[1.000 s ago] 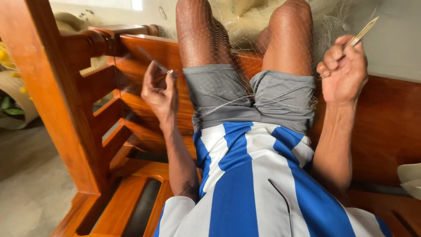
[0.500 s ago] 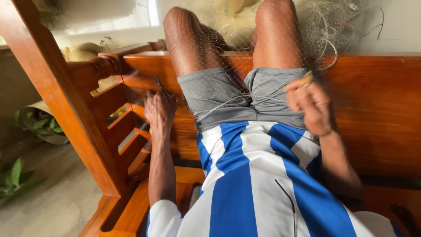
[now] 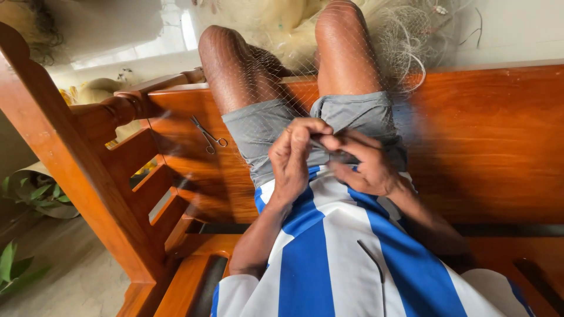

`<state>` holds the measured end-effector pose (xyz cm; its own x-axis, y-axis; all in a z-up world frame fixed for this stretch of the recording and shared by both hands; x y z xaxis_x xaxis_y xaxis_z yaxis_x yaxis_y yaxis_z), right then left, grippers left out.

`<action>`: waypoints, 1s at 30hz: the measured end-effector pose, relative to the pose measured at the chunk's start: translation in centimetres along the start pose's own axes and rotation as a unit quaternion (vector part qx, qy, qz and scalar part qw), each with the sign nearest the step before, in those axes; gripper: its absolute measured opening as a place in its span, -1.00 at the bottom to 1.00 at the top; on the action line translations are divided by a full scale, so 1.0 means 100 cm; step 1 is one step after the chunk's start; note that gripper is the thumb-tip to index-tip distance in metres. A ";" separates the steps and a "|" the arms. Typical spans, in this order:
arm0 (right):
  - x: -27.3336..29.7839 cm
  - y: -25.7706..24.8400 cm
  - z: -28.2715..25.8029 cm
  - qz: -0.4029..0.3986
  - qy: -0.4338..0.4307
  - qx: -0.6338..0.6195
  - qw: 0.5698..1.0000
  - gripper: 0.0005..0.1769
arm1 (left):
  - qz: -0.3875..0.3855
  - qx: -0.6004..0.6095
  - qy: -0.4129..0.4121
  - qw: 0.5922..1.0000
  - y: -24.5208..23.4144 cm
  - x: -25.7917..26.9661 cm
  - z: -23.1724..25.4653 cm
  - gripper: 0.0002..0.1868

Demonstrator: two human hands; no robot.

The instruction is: A person is manually repairing or weaving a fine mesh fishing net using a wooden shuttle and thread while sitting on a bench.

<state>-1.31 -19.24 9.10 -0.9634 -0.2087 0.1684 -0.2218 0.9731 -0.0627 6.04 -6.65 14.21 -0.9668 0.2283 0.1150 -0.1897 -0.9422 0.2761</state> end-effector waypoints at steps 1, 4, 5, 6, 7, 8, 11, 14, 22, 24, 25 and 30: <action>0.002 -0.026 -0.032 0.101 -0.095 0.140 0.980 -0.61 | 0.062 0.022 0.007 0.998 -0.008 -0.004 0.001 -0.55; 0.033 -0.070 -0.017 0.224 -0.163 0.223 0.935 -0.55 | -0.055 -0.209 0.144 0.966 -0.003 -0.017 0.000 -0.79; 0.036 -0.074 -0.012 0.219 -0.168 0.227 0.934 -0.55 | -0.049 -0.206 0.149 0.966 -0.003 -0.018 -0.001 -0.79; 0.040 -0.081 0.003 0.225 -0.112 0.216 0.943 -0.49 | -0.153 -0.290 0.109 0.939 0.017 -0.011 -0.017 -0.75; 0.046 -0.088 0.019 0.231 -0.055 0.205 0.950 -0.43 | -0.255 -0.366 0.066 0.893 0.033 0.000 -0.037 -0.37; 0.042 -0.083 0.023 0.225 -0.054 0.209 0.950 -0.43 | -0.250 -0.363 0.065 0.895 0.034 0.000 -0.034 -0.37; 0.021 -0.078 0.053 0.194 0.046 0.064 0.978 -0.18 | -0.324 -0.445 -0.025 0.835 0.042 0.005 -0.068 0.05; 0.007 -0.080 0.073 0.189 0.118 0.109 0.969 -0.25 | -0.296 -0.483 -0.068 0.821 0.029 0.007 -0.111 0.19; 0.026 -0.096 0.135 0.196 0.199 0.126 0.952 -0.53 | -0.270 -0.430 -0.049 0.860 0.031 0.019 -0.111 -0.39; 0.036 -0.094 0.138 0.202 0.208 0.106 0.951 -0.59 | -0.294 -0.403 -0.054 0.865 0.026 0.032 -0.104 -0.57; 0.040 -0.095 0.142 0.207 0.216 0.085 0.950 -0.64 | -0.316 -0.377 -0.060 0.868 0.026 0.039 -0.102 -0.68; 0.028 -0.068 0.084 0.161 0.247 0.085 0.952 -0.61 | -0.417 -0.241 -0.055 0.875 0.018 0.029 -0.056 -0.62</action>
<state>-3.77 -27.30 1.71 -0.8062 0.2094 0.5534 0.0101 0.9401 -0.3408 1.92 -9.06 9.74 -0.4411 0.8823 0.1643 -0.8966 -0.4251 -0.1240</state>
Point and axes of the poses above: each hand's wrist, its own x-axis away from the middle knuckle, its own y-axis out of the palm, z = x × y, the point moved 10 cm from there along -x, towards the middle knuckle, and after that the axes turned 4 degrees about y, right-handed, at the moved point
